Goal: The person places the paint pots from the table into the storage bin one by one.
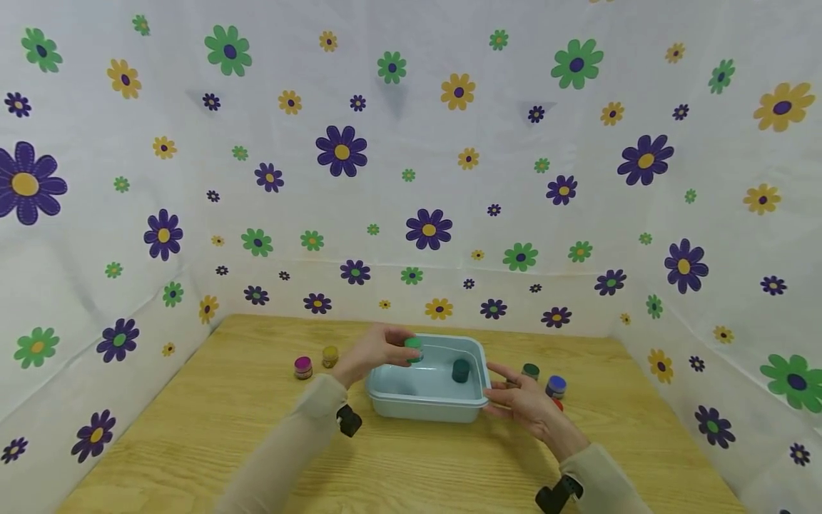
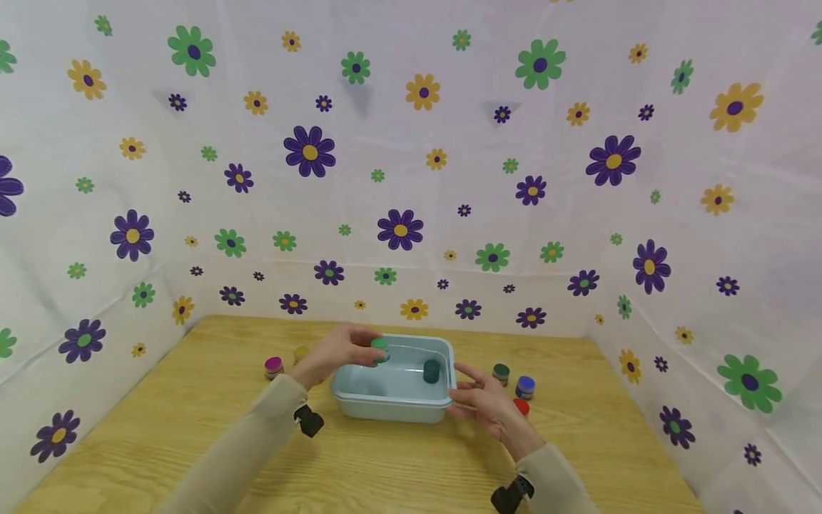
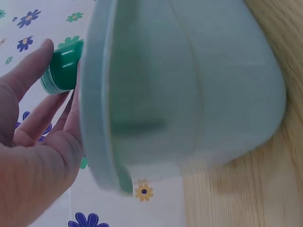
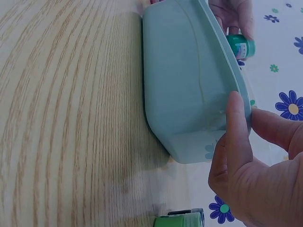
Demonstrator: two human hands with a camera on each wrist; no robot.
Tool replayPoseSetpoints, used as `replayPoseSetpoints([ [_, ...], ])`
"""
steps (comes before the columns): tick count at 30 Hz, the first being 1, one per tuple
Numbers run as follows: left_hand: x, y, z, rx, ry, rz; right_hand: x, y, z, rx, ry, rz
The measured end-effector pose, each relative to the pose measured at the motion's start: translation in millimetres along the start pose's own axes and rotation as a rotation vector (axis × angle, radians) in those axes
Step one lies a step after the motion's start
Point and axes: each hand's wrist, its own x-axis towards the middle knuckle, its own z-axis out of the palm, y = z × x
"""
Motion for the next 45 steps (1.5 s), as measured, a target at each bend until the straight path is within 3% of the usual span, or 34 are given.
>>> replayPoseSetpoints([
  [6, 7.6, -2.0, 14.7, -0.026, 0.040, 0.008, -0.6, -1.7, -0.4, 0.007, -0.005, -0.002],
  [11, 11.3, -6.8, 27.7, -0.034, 0.075, -0.028, -1.1, -1.9, -1.2, 0.010, -0.020, -0.007],
  [17, 14.2, -9.6, 41.6, -0.030, 0.067, -0.066, -0.4, -1.0, -1.4, 0.016, -0.029, -0.009],
  [22, 16.3, -12.5, 51.3, 0.006, 0.063, -0.056, -0.1, -0.5, -1.7, 0.019, -0.038, -0.011],
  [30, 21.6, -18.8, 61.6, 0.063, 0.052, -0.025, -0.8, -1.1, 0.5, 0.023, -0.044, -0.013],
  [39, 27.0, -18.0, 69.4, 0.045, 0.079, -0.094, -1.5, -0.9, 3.0, 0.026, -0.020, -0.008],
  [45, 32.5, -18.1, 77.4, 0.066, 0.125, -0.109, -1.2, 0.2, 2.3, 0.024, -0.017, -0.006],
])
